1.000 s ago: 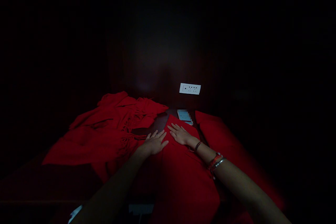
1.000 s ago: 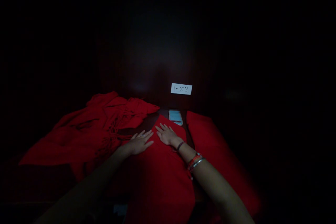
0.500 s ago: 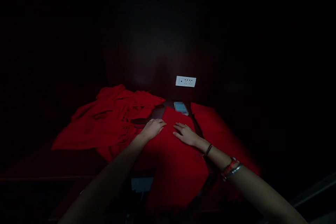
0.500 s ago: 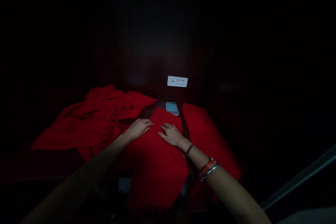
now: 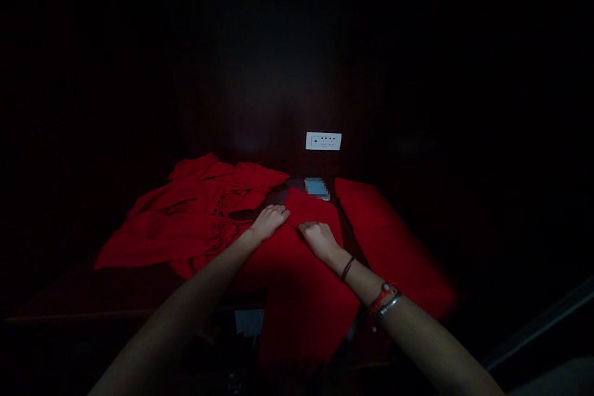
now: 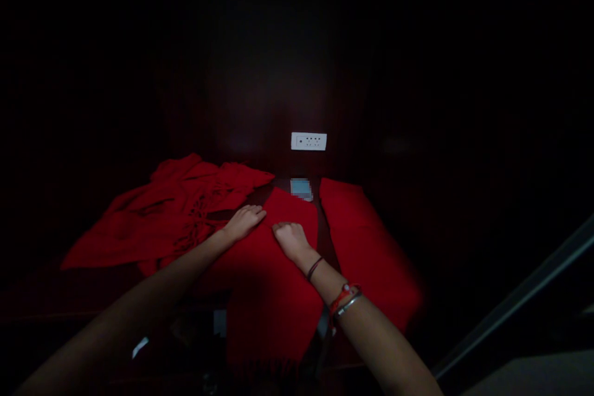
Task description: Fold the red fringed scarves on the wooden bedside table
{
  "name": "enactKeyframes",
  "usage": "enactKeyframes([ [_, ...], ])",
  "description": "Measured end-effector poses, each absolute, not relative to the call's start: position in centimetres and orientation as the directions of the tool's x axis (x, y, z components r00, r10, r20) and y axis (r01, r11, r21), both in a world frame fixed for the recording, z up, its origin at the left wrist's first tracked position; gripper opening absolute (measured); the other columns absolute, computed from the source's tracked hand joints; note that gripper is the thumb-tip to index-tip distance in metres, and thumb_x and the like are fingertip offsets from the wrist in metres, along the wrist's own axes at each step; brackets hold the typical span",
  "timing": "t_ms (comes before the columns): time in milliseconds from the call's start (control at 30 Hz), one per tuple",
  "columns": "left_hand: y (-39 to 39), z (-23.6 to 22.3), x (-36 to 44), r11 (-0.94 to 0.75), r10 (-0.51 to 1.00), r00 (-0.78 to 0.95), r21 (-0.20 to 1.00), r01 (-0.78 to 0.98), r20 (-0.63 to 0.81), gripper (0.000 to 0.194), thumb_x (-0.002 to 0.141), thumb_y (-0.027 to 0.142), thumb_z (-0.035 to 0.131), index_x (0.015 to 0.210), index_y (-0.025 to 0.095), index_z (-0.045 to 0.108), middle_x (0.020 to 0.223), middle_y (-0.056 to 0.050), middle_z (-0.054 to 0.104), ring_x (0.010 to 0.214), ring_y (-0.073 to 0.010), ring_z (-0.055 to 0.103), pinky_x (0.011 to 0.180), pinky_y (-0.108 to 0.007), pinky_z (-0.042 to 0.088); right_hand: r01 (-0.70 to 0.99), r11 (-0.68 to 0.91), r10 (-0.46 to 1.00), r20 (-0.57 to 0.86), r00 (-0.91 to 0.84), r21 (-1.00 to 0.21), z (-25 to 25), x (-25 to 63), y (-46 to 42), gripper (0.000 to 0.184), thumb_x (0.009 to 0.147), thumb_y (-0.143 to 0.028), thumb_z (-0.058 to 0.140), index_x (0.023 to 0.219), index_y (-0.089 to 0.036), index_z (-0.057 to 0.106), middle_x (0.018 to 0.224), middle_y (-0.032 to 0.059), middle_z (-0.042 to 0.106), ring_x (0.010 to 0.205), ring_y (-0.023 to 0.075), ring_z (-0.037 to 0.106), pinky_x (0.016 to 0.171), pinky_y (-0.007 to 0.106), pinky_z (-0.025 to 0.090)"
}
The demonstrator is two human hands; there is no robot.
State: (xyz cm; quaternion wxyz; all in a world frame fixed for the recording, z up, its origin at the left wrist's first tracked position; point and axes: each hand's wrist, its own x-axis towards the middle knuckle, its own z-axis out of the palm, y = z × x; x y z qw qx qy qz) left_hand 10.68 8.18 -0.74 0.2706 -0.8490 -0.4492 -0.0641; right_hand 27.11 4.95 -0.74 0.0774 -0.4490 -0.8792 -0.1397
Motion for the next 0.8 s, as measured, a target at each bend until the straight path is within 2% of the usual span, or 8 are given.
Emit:
enactKeyframes([
  [100,8.6,-1.1,10.3,-0.476,0.711,0.588,-0.352,0.806,0.384,0.019,0.077,0.008,0.035,0.086,0.016,0.051,0.087,-0.007,0.052,0.080,-0.0177,0.048,0.070,-0.028,0.036,0.800,0.575,0.743,0.300,-0.599,0.173,-0.6,27.1,4.9,0.022,0.079,-0.014,0.036,0.090,-0.016,0.055,0.087,0.0096,0.060,0.081,0.0172,0.054,0.067,0.025,0.038],
  [200,9.2,-1.3,9.3,-0.565,0.701,0.600,-0.213,0.797,0.386,0.020,0.077,0.009,0.035,0.084,0.017,0.052,0.085,-0.006,0.051,0.080,-0.0155,0.048,0.071,-0.025,0.037,0.772,0.630,0.714,0.331,-0.617,0.080,-1.2,27.2,5.2,0.024,0.078,-0.013,0.036,0.088,-0.016,0.057,0.084,0.0078,0.060,0.080,0.0155,0.053,0.069,0.024,0.038],
  [400,11.0,0.4,6.9,-0.691,0.722,0.683,0.128,0.711,0.104,0.036,0.063,-0.002,0.037,0.087,0.015,0.057,0.080,-0.002,0.056,0.073,-0.0105,0.051,0.068,-0.018,0.039,0.618,0.767,0.624,0.426,-0.656,-0.172,-2.2,27.6,5.8,0.024,0.074,-0.020,0.044,0.092,-0.014,0.058,0.095,0.0054,0.057,0.090,0.0130,0.049,0.082,0.023,0.034],
  [467,11.4,1.2,7.1,-0.656,0.752,0.656,0.148,0.740,0.055,0.036,0.061,-0.003,0.036,0.084,0.015,0.059,0.082,-0.003,0.058,0.075,-0.0108,0.052,0.070,-0.019,0.039,0.577,0.787,0.613,0.385,-0.690,-0.219,-1.3,27.9,6.1,0.023,0.075,-0.022,0.043,0.090,-0.014,0.059,0.093,0.0054,0.058,0.087,0.0123,0.050,0.080,0.022,0.035],
  [533,11.6,1.4,8.0,-0.598,0.800,0.583,0.106,0.795,0.137,0.033,0.066,0.002,0.035,0.084,0.015,0.060,0.088,-0.004,0.058,0.084,-0.0126,0.051,0.078,-0.021,0.037,0.573,0.782,0.623,0.349,-0.700,-0.245,0.1,28.3,6.6,0.025,0.078,-0.023,0.039,0.089,-0.014,0.059,0.090,0.0053,0.059,0.084,0.0113,0.051,0.079,0.020,0.035],
  [633,11.5,0.5,9.9,-0.468,0.862,0.432,0.085,0.880,0.265,0.034,0.079,0.021,0.030,0.106,0.014,0.050,0.116,-0.009,0.045,0.108,-0.0184,0.037,0.089,-0.030,0.030,0.700,0.682,0.723,0.341,-0.601,-0.213,1.4,29.1,7.8,0.034,0.081,-0.029,0.032,0.100,-0.012,0.054,0.102,0.0091,0.055,0.097,0.0146,0.046,0.085,0.025,0.031],
  [733,11.1,-1.4,11.3,-0.344,0.935,0.331,0.103,0.933,0.128,0.048,0.082,0.040,0.022,0.123,0.016,0.030,0.132,-0.009,0.021,0.119,-0.0255,0.018,0.090,-0.044,0.025,0.839,0.520,0.849,0.206,-0.487,-0.160,0.6,30.0,8.6,0.054,0.079,-0.045,0.031,0.119,-0.009,0.038,0.124,0.0139,0.035,0.116,0.0221,0.025,0.093,0.035,0.021],
  [800,10.9,-2.5,11.6,-0.322,0.946,0.317,0.100,0.941,0.066,0.049,0.083,0.043,0.017,0.126,0.019,0.023,0.133,-0.008,0.017,0.120,-0.0263,0.014,0.089,-0.048,0.022,0.883,0.448,0.894,0.088,-0.440,-0.138,-0.7,30.4,8.8,0.063,0.078,-0.051,0.024,0.125,-0.009,0.027,0.131,0.0137,0.023,0.120,0.0238,0.015,0.094,0.039,0.016],
])
